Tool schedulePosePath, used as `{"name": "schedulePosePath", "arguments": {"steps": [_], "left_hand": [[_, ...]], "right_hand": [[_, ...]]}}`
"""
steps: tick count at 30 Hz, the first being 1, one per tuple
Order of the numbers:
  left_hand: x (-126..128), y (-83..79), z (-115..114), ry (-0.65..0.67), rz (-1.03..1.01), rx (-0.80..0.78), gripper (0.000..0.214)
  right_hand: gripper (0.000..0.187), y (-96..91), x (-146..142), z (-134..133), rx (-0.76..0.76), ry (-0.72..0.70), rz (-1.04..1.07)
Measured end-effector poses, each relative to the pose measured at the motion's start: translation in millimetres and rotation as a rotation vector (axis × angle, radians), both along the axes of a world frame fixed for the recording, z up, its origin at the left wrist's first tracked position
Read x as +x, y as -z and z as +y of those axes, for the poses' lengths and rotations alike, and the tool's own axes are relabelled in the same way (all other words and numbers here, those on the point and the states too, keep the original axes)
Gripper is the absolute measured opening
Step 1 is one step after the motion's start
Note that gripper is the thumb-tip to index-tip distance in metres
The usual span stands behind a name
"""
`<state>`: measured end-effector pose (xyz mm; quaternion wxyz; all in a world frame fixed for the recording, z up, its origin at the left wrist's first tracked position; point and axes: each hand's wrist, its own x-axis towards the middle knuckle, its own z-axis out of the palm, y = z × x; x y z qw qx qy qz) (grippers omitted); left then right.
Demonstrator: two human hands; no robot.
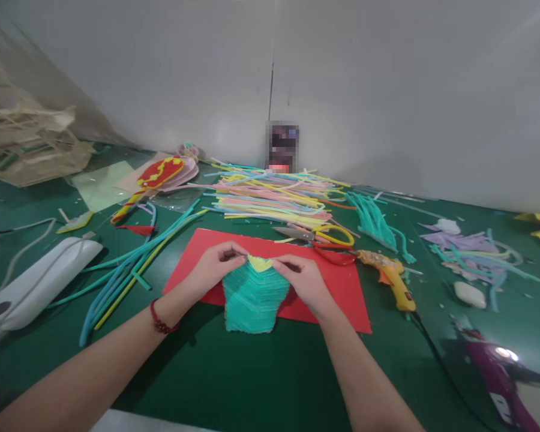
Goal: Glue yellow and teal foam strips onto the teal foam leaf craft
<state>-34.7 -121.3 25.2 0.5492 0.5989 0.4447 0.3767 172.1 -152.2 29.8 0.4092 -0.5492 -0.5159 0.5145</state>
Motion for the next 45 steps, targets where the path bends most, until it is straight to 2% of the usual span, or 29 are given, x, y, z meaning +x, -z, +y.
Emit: {"name": "schedulePosePath", "arguments": {"steps": [15,24,29,45], "left_hand": [[-0.5,2.1,0.2,0.016,-0.023,-0.009,0.017],[-0.7,-4.6,-0.6,0.027,-0.033,-0.036,0.027],[-2.1,-2.8,0.7,0.097,0.083,0.035,0.025],[0.7,-0.2,-1.3,0.052,0.109,0.031,0.024]], "right_hand": [[0.029,-1.0,-8.0,-1.8,-0.001,0.098,0.036],[0.026,5.2,-7.0,-1.0,0.037,0.126,0.03],[0.027,4.0,-8.6,-2.0,0.044,0.111,0.012],[0.029,-2.0,-12.2,-3.5,0.059,0.086,-0.044]]}}
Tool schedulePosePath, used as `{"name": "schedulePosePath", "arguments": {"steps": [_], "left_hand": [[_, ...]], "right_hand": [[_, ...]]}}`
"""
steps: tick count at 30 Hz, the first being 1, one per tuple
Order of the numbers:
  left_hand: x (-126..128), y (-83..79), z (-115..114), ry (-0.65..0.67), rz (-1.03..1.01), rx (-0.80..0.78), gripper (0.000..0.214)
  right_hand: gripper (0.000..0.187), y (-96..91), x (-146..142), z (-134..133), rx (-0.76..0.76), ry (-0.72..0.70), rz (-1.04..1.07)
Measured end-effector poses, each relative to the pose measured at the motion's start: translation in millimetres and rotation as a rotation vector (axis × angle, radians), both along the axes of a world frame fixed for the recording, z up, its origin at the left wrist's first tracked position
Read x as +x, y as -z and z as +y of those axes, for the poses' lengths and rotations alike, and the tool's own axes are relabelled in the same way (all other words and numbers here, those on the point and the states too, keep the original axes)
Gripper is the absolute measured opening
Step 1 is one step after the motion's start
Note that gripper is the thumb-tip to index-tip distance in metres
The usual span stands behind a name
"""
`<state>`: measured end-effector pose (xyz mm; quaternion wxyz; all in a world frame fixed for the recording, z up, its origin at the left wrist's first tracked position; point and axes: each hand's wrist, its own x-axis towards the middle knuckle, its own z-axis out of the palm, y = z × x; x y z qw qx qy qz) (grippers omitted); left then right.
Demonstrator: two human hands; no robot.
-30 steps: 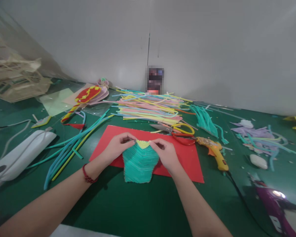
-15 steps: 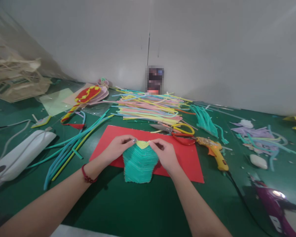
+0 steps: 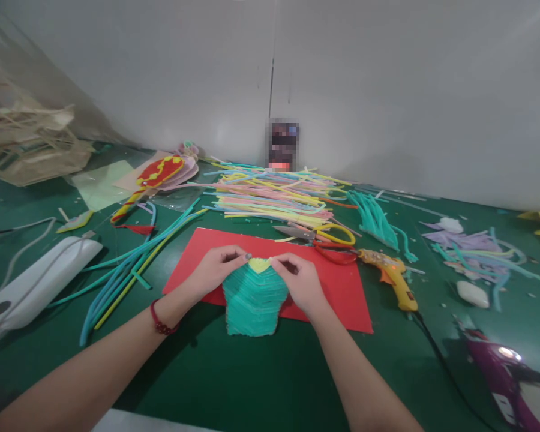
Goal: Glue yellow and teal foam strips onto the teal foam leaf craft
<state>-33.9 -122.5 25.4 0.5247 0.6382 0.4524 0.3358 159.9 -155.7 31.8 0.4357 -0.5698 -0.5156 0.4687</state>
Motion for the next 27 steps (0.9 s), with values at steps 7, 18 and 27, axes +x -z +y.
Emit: {"name": "schedulePosePath", "arguments": {"steps": [7,18,27], "left_hand": [[-1.2,-3.6,0.3,0.08,0.017,0.049,0.025],[-1.4,3.2,-1.7,0.072,0.062,0.065,0.017],[4.4,-1.9,-6.0,-0.102,-0.021,0.09,0.023]], "right_hand": [[0.028,2.7,-0.3,-0.3,0.026,-0.004,-0.019],[0.023,7.6,-4.3,-2.8,0.053,-0.038,-0.029],[0.029,5.2,15.0,6.8,0.082,0.174,-0.157]]}}
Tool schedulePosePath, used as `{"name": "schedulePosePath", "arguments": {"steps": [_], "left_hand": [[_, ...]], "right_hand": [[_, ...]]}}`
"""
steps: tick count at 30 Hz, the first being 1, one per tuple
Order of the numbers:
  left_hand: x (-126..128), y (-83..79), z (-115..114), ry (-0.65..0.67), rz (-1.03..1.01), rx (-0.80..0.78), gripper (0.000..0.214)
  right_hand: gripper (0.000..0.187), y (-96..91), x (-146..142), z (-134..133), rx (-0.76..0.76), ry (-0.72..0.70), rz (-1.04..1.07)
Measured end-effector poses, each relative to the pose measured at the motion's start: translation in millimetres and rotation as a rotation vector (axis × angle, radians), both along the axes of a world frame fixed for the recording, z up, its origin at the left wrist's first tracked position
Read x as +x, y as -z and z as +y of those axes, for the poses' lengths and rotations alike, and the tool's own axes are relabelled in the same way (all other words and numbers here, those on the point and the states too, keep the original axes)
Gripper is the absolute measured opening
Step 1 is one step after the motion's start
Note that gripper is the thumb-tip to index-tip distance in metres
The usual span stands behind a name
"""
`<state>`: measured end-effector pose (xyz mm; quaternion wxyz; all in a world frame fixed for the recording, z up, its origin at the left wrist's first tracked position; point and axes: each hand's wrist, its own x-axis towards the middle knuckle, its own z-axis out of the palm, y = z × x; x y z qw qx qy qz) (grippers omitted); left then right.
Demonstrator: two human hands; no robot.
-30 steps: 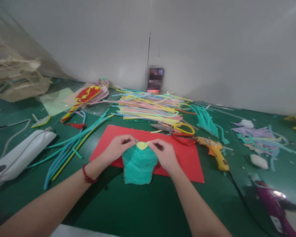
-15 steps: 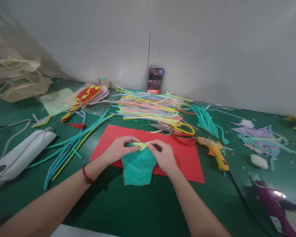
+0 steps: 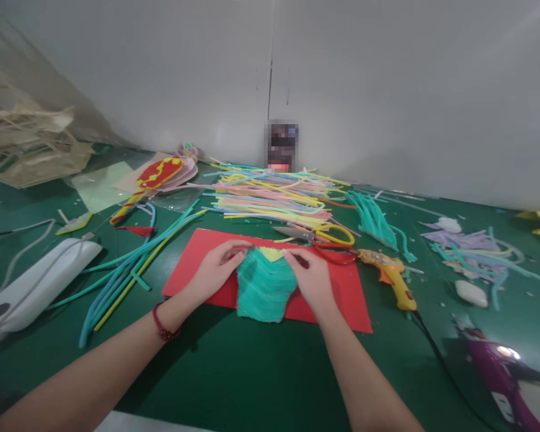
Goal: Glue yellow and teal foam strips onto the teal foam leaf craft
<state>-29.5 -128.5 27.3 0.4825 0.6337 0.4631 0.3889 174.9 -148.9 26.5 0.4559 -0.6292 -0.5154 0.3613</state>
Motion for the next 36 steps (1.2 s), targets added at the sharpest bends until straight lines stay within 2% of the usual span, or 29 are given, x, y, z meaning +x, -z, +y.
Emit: {"name": "schedulePosePath", "arguments": {"steps": [2,6,9,14,19,23,28,33,36], "left_hand": [[0.5,1.8,-0.9,-0.015,0.058,0.054,0.022],[1.0,2.2,-2.4,-0.015,0.194,0.229,0.026],[1.7,1.7,-4.4,-0.024,0.406,0.315,0.031],[3.8,6.3,-7.7,0.096,0.792,0.32,0.052],[5.7,9.5,-9.4,0.112,0.879,0.331,0.054],[6.4,10.6,-9.9,0.107,0.891,0.34,0.053],[5.5,12.2,-9.1,0.103,0.877,0.357,0.052],[5.4,9.7,-8.6,0.118,0.887,0.341,0.052],[5.9,8.0,-8.6,0.12,0.907,0.336,0.052]], "right_hand": [[0.03,2.7,3.4,2.2,0.028,0.005,-0.069],[0.029,11.4,4.3,3.8,0.189,-0.033,-0.237],[0.029,17.2,5.1,4.1,0.255,-0.023,-0.346],[0.028,23.4,10.9,6.2,0.293,0.014,-0.488],[0.034,29.4,12.7,11.9,0.365,-0.058,-0.686],[0.042,32.2,10.6,16.4,0.344,-0.075,-0.901],[0.034,19.8,17.0,30.9,0.328,-0.224,-1.054],[0.021,-7.0,25.5,59.0,0.415,-0.512,-1.004],[0.021,-19.3,26.4,71.3,0.428,-0.62,-0.953]]}}
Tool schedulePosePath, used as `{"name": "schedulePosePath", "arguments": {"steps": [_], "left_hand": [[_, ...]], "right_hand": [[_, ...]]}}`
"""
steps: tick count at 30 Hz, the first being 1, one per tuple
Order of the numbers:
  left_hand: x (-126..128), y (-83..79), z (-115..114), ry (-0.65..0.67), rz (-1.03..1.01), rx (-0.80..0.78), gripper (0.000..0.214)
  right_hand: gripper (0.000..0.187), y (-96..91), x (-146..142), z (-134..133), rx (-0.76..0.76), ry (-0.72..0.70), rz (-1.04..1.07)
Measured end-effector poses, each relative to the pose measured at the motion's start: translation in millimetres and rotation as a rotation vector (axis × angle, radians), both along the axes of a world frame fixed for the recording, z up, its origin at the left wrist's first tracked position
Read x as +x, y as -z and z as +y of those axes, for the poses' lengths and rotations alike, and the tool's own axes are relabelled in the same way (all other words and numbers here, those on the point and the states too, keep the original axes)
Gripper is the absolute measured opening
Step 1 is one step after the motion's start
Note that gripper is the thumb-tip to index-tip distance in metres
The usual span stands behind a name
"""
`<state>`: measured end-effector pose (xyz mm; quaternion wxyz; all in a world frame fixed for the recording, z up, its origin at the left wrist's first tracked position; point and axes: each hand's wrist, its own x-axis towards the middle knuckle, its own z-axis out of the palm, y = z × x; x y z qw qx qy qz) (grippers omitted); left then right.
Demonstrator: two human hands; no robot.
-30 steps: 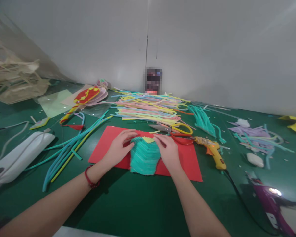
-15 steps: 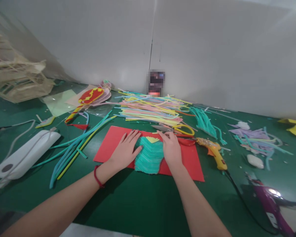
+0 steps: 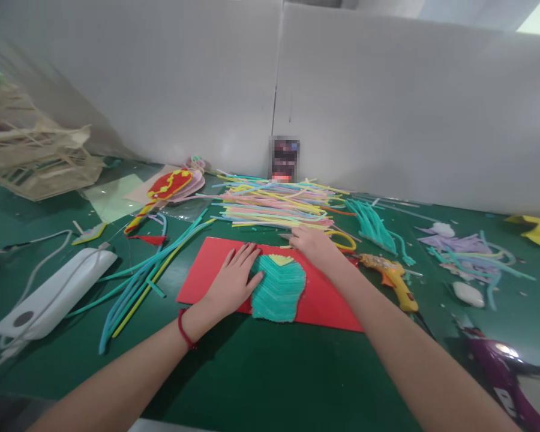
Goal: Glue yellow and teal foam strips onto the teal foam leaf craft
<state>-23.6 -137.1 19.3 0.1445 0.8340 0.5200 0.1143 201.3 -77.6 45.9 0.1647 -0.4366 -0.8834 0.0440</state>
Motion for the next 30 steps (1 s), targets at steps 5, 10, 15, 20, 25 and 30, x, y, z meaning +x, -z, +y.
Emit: {"name": "schedulePosePath", "arguments": {"steps": [5,10,15,20,25,30], "left_hand": [[-0.7,0.8,0.3,0.002,-0.023,0.028,0.051],[-1.6,2.9,0.5,0.012,-0.028,0.033,0.05],[-1.6,2.7,0.7,-0.006,-0.062,0.029,0.047],[-3.0,-1.0,0.1,-0.056,-0.235,0.046,0.035],[-1.8,-3.6,-0.1,-0.041,-0.379,0.072,0.022],[-0.8,-3.2,3.0,-0.027,-0.421,-0.041,0.031]], "right_hand": [[0.026,-18.7,-6.1,0.4,0.004,-0.024,0.182],[0.017,-48.8,-14.8,-31.9,0.173,0.251,0.753],[0.01,-41.3,-16.4,-73.6,0.042,0.331,1.027],[0.01,5.4,-9.7,-86.2,0.102,0.455,0.764],[0.017,29.8,-13.2,-81.5,-0.136,0.487,0.716],[0.02,34.9,-16.5,-77.3,-0.319,0.479,0.738]]}}
